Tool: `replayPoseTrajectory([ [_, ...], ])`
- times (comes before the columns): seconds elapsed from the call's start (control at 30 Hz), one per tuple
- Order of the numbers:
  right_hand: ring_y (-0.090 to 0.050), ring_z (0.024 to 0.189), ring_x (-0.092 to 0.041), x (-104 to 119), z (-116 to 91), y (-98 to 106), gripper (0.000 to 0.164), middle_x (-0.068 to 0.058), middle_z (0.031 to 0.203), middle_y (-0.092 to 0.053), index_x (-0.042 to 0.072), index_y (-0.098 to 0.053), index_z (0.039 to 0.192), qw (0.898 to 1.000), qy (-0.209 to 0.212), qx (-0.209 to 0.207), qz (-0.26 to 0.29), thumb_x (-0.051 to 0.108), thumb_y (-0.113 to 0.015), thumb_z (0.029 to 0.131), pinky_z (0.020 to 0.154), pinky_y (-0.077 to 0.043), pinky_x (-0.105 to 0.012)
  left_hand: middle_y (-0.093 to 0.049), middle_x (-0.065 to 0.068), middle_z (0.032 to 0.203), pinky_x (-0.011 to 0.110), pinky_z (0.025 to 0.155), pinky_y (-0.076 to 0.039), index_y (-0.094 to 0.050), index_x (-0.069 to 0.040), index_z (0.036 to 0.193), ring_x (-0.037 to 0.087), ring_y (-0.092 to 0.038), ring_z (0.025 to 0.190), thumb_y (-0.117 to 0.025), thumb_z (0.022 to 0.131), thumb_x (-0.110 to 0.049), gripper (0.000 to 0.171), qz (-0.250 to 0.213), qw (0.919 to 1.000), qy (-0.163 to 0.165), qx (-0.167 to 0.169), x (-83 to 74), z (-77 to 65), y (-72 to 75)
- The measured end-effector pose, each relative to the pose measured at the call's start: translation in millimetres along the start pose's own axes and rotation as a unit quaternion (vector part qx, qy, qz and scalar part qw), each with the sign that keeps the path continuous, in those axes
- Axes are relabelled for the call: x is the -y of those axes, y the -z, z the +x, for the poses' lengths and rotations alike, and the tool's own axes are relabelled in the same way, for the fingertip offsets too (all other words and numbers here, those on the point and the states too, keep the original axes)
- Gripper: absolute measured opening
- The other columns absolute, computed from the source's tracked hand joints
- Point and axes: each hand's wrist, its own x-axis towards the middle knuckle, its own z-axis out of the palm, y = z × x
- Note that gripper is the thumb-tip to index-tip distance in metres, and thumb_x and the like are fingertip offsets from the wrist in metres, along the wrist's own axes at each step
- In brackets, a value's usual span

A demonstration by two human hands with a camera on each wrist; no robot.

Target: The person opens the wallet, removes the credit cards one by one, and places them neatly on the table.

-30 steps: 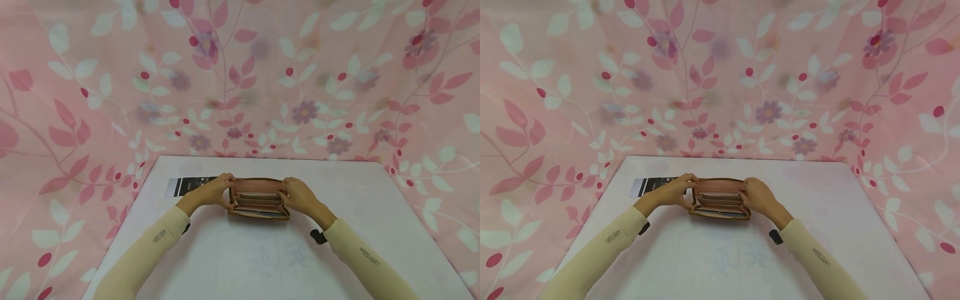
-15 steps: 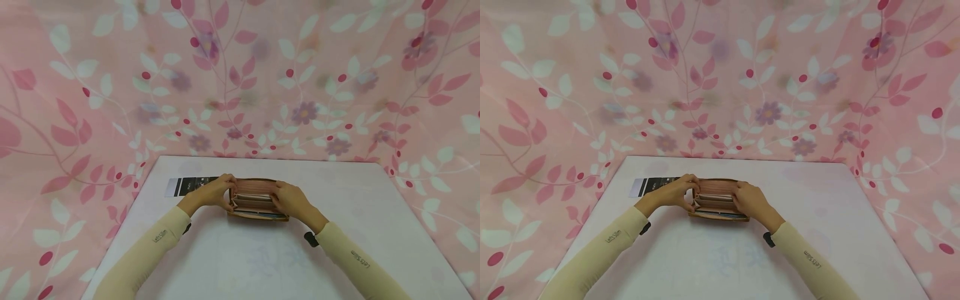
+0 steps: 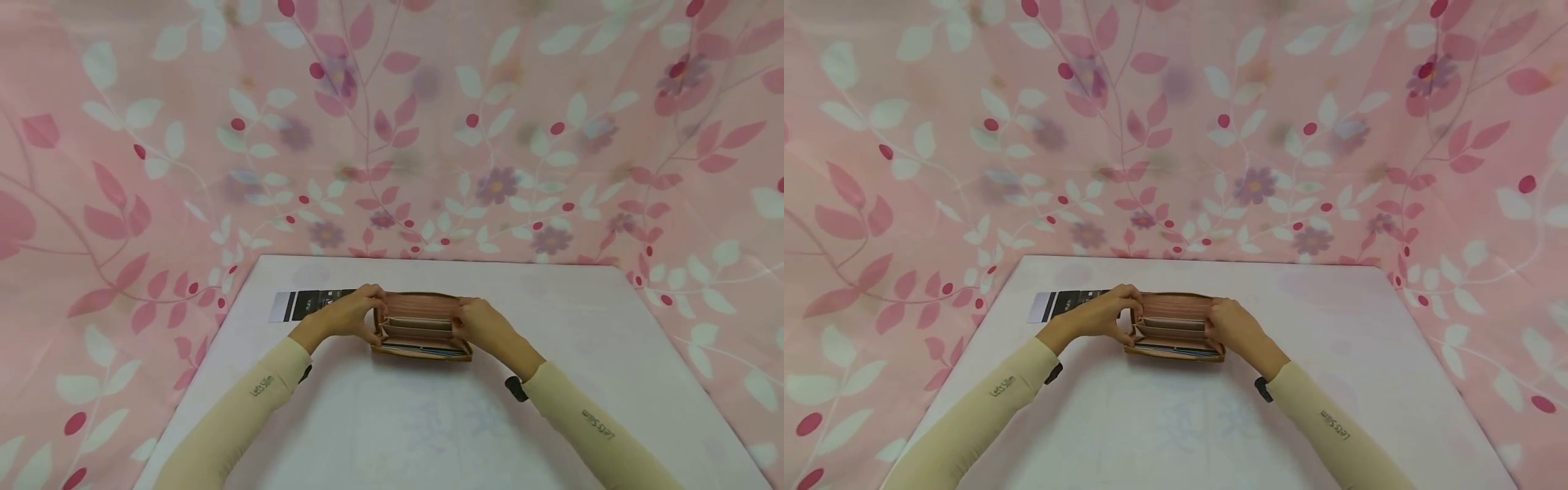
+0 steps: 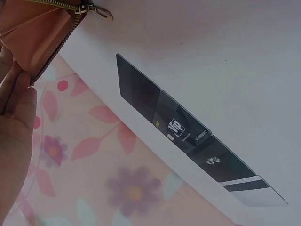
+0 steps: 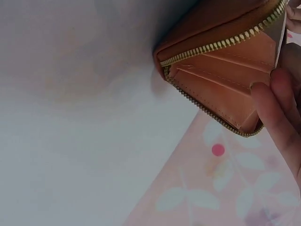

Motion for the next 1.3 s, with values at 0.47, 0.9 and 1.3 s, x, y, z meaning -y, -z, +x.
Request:
replayPoseTrajectory([
  [0.47,-0.043,0.072,-0.011,-8,-5,-4,0.023,0.002,0.082,-0.047,0.013,-0.061,0.088,0.998,-0.015,-0.009,0.058,0.031,-0.065,0.075,0.057,-0.041,-0.024,-0.038,-0.003,0.12,0.031,0.086,-0.039,-0.058,-0.02,0.098,0.012,-0.033,0.111,-0.073,0.056,-0.053,0.055,-0.006,0.9999,0.014,0.008,-1.6,1.1,1.0],
  [0.9,-0.042,0.083,-0.012,-21,-28,-37,0.095,-0.003,0.121,-0.037,0.015,-0.027,0.136,0.961,-0.059,0.001,0.269,0.053,-0.07,0.06,0.067,-0.042,-0.038,-0.041,-0.005,0.118,0.028,0.08,-0.042,-0.06,-0.018,0.102,0.009,-0.047,0.096,-0.066,0.072,-0.043,0.04,-0.011,0.9997,-0.007,-0.02,-16.2,10.6,8.4],
  [1.3,-0.04,0.089,-0.011,-21,-31,-41,0.098,0.0,0.122,-0.036,0.019,-0.023,0.138,0.96,-0.056,-0.002,0.275,0.052,-0.072,0.059,0.072,-0.041,-0.038,-0.057,-0.012,0.086,0.019,0.071,-0.043,-0.067,-0.016,0.094,-0.001,-0.051,0.078,-0.058,0.084,-0.019,0.014,0.005,0.9977,-0.067,-0.006,-36.8,57.1,7.4],
])
